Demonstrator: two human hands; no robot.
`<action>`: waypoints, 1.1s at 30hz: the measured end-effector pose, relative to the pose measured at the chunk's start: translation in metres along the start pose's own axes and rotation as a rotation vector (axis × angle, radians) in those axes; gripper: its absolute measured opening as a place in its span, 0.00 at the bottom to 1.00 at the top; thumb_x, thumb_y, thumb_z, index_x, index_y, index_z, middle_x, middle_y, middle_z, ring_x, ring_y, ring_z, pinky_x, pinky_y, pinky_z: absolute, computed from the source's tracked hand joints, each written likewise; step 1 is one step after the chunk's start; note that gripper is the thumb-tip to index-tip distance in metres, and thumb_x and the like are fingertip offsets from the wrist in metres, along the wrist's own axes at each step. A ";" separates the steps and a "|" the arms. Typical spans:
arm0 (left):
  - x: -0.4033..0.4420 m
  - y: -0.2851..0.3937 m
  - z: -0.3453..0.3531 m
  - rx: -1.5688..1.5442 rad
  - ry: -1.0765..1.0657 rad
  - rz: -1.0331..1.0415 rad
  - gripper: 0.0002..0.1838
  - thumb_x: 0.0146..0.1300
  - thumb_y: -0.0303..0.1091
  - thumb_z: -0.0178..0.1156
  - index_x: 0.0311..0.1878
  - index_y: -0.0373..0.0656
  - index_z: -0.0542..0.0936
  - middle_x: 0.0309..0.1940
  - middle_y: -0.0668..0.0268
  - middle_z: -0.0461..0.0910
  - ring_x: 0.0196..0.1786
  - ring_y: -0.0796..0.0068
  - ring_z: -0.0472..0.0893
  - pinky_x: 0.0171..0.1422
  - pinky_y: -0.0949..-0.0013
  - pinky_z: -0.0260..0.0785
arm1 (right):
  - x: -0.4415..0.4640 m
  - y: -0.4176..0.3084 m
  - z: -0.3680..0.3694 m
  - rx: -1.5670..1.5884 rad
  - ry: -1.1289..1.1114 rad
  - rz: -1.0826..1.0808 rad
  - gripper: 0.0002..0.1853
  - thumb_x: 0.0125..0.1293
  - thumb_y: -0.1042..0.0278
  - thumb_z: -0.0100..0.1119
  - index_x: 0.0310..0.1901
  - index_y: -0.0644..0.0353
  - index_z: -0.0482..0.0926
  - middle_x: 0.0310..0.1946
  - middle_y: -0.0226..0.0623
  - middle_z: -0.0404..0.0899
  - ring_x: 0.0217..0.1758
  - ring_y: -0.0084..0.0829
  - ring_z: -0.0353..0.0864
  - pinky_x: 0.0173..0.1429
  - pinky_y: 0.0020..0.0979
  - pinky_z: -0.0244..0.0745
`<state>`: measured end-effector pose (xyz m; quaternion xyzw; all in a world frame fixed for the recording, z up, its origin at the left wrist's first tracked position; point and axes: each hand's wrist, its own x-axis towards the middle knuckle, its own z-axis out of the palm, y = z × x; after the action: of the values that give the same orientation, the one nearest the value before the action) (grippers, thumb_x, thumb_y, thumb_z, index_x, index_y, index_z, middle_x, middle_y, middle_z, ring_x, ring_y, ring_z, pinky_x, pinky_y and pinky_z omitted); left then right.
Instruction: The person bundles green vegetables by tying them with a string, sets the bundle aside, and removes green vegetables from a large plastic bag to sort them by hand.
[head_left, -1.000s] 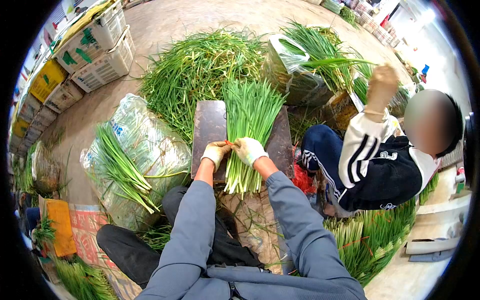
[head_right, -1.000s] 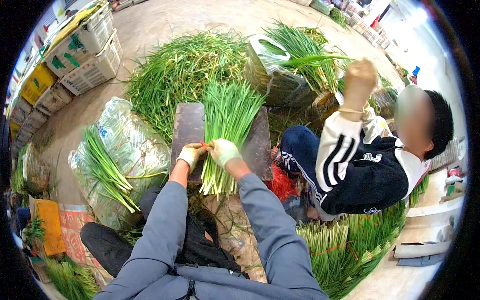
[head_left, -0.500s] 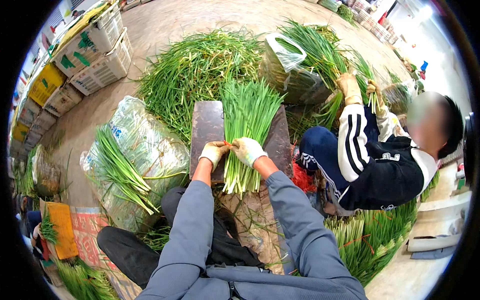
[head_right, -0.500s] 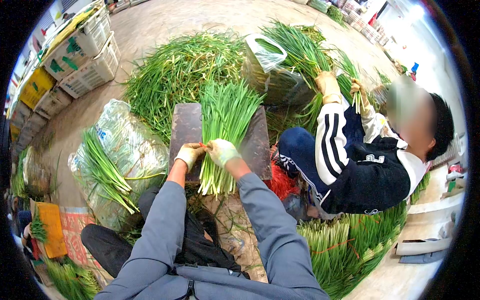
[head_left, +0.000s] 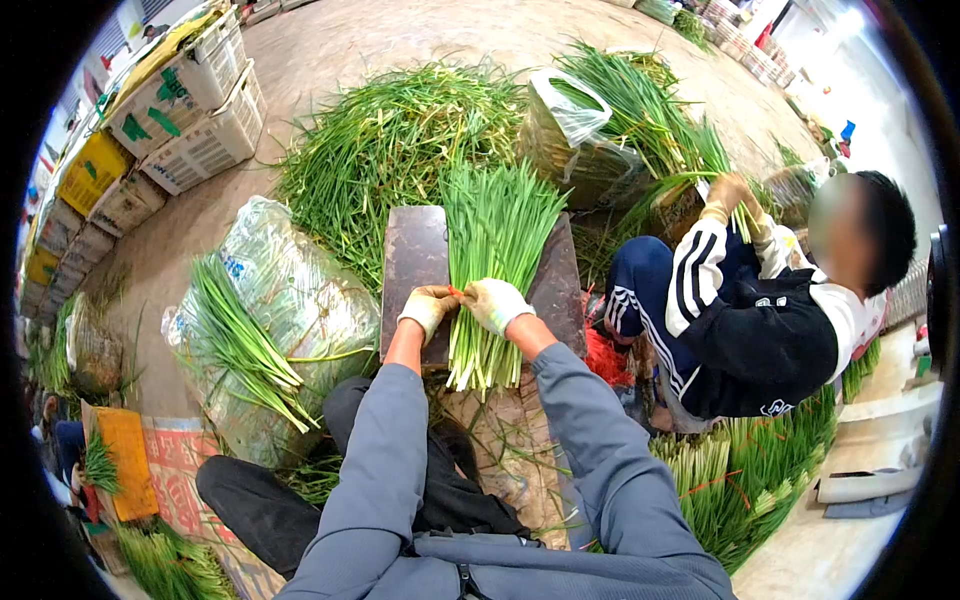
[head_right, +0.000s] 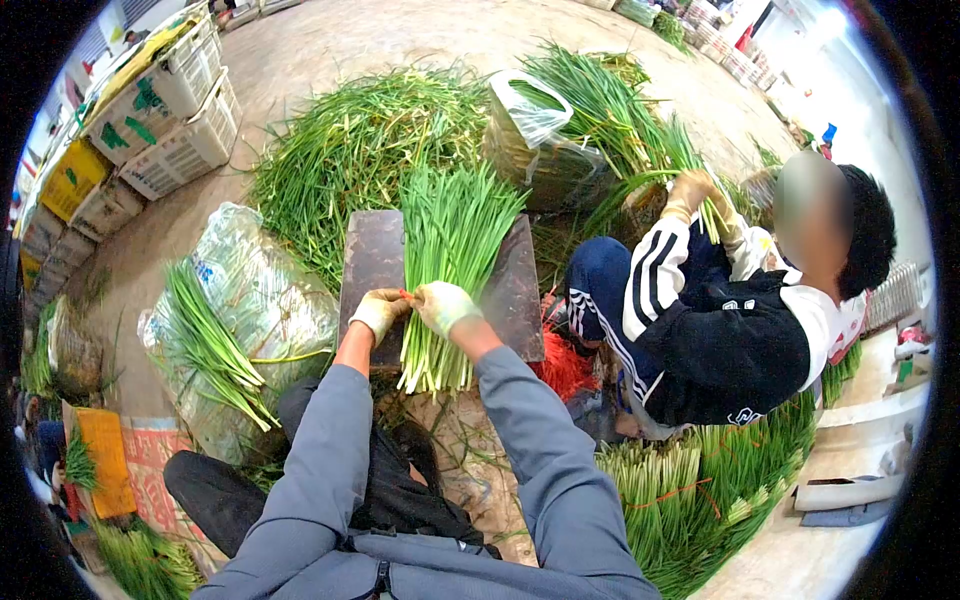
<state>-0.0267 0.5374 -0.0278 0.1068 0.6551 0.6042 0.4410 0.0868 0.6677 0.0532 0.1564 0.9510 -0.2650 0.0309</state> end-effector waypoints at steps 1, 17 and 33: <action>-0.001 0.000 0.000 0.027 0.005 0.016 0.09 0.62 0.26 0.67 0.45 0.37 0.88 0.37 0.66 0.87 0.36 0.77 0.80 0.46 0.69 0.74 | 0.000 0.001 0.002 -0.019 0.009 -0.021 0.16 0.69 0.54 0.58 0.36 0.60 0.83 0.34 0.50 0.83 0.40 0.53 0.82 0.46 0.48 0.77; 0.008 0.004 0.003 0.340 0.020 0.140 0.11 0.58 0.27 0.73 0.44 0.35 0.87 0.37 0.65 0.87 0.38 0.78 0.81 0.48 0.69 0.75 | 0.005 0.016 0.012 0.311 0.239 -0.142 0.12 0.64 0.63 0.65 0.41 0.62 0.86 0.37 0.48 0.84 0.41 0.48 0.84 0.47 0.39 0.79; 0.013 0.001 -0.001 0.386 -0.003 0.131 0.14 0.55 0.30 0.73 0.44 0.36 0.86 0.36 0.64 0.87 0.37 0.77 0.82 0.47 0.70 0.76 | 0.007 0.018 0.005 0.448 0.073 -0.054 0.12 0.64 0.65 0.68 0.46 0.59 0.86 0.39 0.41 0.87 0.42 0.32 0.86 0.49 0.30 0.79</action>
<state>-0.0355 0.5459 -0.0334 0.2328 0.7495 0.4948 0.3732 0.0854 0.6814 0.0392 0.1431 0.8728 -0.4644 -0.0460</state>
